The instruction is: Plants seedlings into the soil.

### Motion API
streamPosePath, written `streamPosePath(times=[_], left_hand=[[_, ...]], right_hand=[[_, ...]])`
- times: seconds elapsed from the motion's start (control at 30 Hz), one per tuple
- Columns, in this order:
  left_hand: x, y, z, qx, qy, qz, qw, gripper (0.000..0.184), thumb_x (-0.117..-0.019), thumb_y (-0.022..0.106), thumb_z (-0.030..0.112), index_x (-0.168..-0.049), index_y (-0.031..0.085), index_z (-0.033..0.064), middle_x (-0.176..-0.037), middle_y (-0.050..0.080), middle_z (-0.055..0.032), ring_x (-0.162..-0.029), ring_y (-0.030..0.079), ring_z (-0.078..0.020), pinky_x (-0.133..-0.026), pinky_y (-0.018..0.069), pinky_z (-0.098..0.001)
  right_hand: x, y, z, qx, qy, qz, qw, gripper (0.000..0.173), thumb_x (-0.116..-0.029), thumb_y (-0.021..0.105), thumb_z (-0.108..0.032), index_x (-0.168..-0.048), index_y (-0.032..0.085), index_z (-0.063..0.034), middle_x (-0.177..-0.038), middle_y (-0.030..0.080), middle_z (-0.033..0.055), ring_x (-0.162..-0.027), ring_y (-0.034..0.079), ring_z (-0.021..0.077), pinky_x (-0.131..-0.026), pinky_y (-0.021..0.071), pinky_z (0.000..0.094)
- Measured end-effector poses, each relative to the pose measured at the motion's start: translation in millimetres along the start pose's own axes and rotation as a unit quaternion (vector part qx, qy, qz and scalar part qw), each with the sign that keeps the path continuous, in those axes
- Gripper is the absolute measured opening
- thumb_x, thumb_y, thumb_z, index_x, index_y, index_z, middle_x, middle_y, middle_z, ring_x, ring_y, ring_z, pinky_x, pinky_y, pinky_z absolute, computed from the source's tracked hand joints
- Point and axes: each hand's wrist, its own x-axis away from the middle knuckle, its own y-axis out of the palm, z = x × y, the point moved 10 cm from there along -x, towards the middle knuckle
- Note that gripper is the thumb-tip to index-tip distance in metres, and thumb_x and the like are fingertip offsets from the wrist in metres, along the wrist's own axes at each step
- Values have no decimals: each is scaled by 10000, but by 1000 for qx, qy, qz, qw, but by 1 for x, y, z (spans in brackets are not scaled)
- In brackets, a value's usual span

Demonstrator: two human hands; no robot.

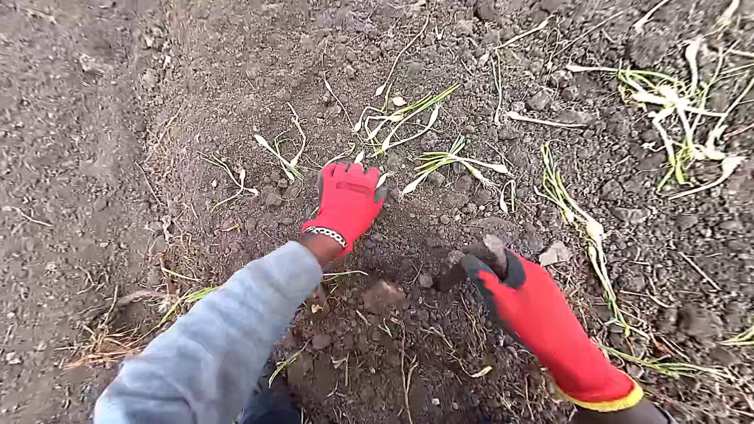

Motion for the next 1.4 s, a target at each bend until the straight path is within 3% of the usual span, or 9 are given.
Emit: streamPosePath(times=[0.17, 0.27, 0.47, 0.6, 0.97, 1.07, 1.13, 1.27, 1.4], left_hand=[[-30, 40, 23, 13, -6, -81, 997, 350, -950, 699, 223, -1273, 693, 91, -1277, 658, -235, -1263, 573, -452, -1102, 360, -695], [-7, -9, 6, 67, 24, -3, 997, 286, -1007, 636, 206, -1273, 696, 121, -1200, 714, -189, -1212, 635, -400, -1142, 356, -650], [31, -57, 22, 1, 51, 67, 996, 333, -930, 669, 84, -1249, 732, 157, -1176, 691, -241, -1203, 594, -487, -1128, 300, -726], [74, 94, 100, -44, 214, -238, 946, 228, -922, 727, 154, -1137, 737, 77, -1108, 711, -166, -1250, 566, -433, -1183, 278, -688], [-42, 35, 87, 43, 1, -133, 990, 343, -978, 667, 316, -1205, 710, 62, -1290, 632, -253, -1248, 585, -446, -1014, 480, -650], [4, 18, 57, 73, 19, -123, 990, 248, -999, 660, 269, -1124, 752, 76, -1245, 633, -258, -1208, 592, -447, -995, 492, -633], [24, -4, 26, 128, -29, -85, 988, 218, -1014, 636, 237, -1093, 760, 77, -1170, 667, -222, -1136, 637, -401, -966, 512, -616], [32, -34, 12, 321, -135, 18, 937, 209, -1027, 623, 234, -1135, 747, 105, -1058, 722, -83, -928, 694, -202, -847, 582, -468], [56, 56, 104, 336, -73, -82, 935, 179, -974, 690, 252, -1069, 735, 107, -984, 742, -98, -933, 718, -252, -865, 589, -534]], right_hand=[[12, -130, -110, -182, -187, 19, 965, 278, -1051, 533, -335, -1221, 651, -149, -632, 515, -33, -427, 480, 58, -361, 434, 230], [18, -139, -163, -127, -287, 45, 949, 232, -959, 654, -174, -760, 654, -55, -580, 584, -49, -518, 537, -26, -479, 394, 100], [-56, 94, -49, -35, -51, -85, 994, 386, -1027, 570, -432, -1198, 632, -91, -919, 681, 151, -824, 688, 336, -707, 558, 602], [6, -10, -18, -95, -49, -2, 994, 378, -983, 575, -485, -1221, 668, -206, -834, 691, -60, -644, 648, 77, -557, 574, 351], [28, -127, -29, -120, -92, 60, 987, 261, -970, 614, -471, -1061, 686, -237, -709, 624, -108, -533, 566, 25, -454, 504, 262], [33, -187, -80, -268, -193, 109, 938, 277, -887, 561, -71, -627, 569, -165, -526, 507, -94, -448, 448, -29, -429, 361, 132], [6, -152, -74, -219, -346, -114, 905, 181, -1043, 500, -87, -1114, 664, -61, -943, 699, -13, -814, 677, 47, -679, 567, 223], [-39, 32, -1, -32, -40, -3, 999, 338, -1003, 627, -369, -1212, 621, -103, -896, 679, 140, -795, 688, 331, -669, 552, 597], [8, -5, 14, -91, -36, 7, 995, 381, -996, 589, -458, -1245, 644, -175, -826, 688, -7, -679, 671, 149, -585, 577, 423]])
